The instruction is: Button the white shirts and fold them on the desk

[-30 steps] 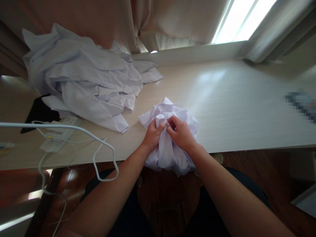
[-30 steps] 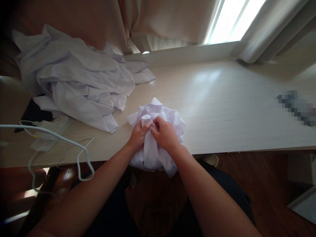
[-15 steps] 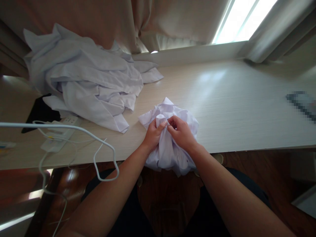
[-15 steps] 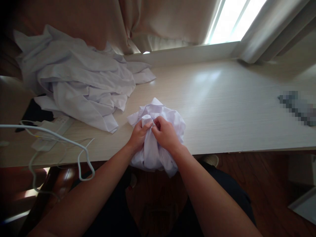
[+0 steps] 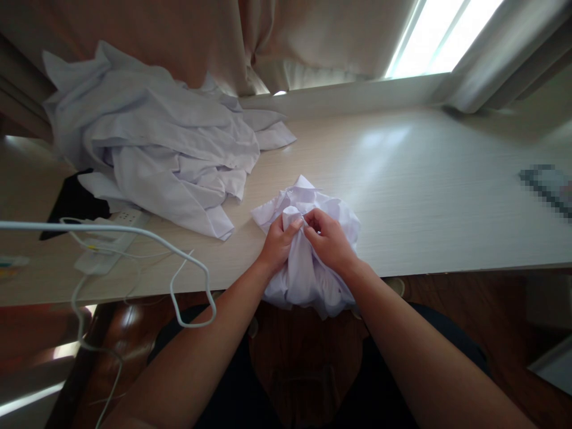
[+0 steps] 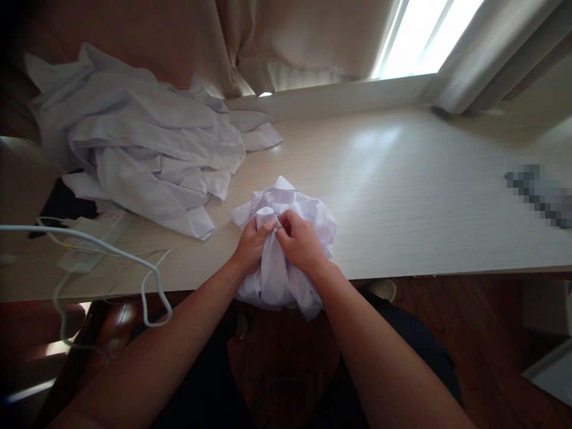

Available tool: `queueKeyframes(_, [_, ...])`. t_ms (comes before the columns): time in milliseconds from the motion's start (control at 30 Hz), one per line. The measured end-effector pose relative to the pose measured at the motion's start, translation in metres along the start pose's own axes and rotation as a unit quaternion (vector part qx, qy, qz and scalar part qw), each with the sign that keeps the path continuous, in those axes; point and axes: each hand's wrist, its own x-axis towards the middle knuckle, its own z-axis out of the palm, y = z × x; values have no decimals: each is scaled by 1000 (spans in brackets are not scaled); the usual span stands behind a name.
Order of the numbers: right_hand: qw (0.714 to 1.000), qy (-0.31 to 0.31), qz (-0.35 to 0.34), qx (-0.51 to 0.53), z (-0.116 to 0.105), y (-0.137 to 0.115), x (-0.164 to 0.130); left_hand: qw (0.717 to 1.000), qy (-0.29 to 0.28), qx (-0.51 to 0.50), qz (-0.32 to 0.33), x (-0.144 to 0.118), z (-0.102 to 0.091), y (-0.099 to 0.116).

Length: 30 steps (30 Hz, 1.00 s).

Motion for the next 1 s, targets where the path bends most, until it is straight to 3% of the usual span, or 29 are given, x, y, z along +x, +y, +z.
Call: queueKeyframes(1000, [1000, 7, -3, -22, 1, -2, -1, 1000, 5, 16, 10, 0, -1, -2])
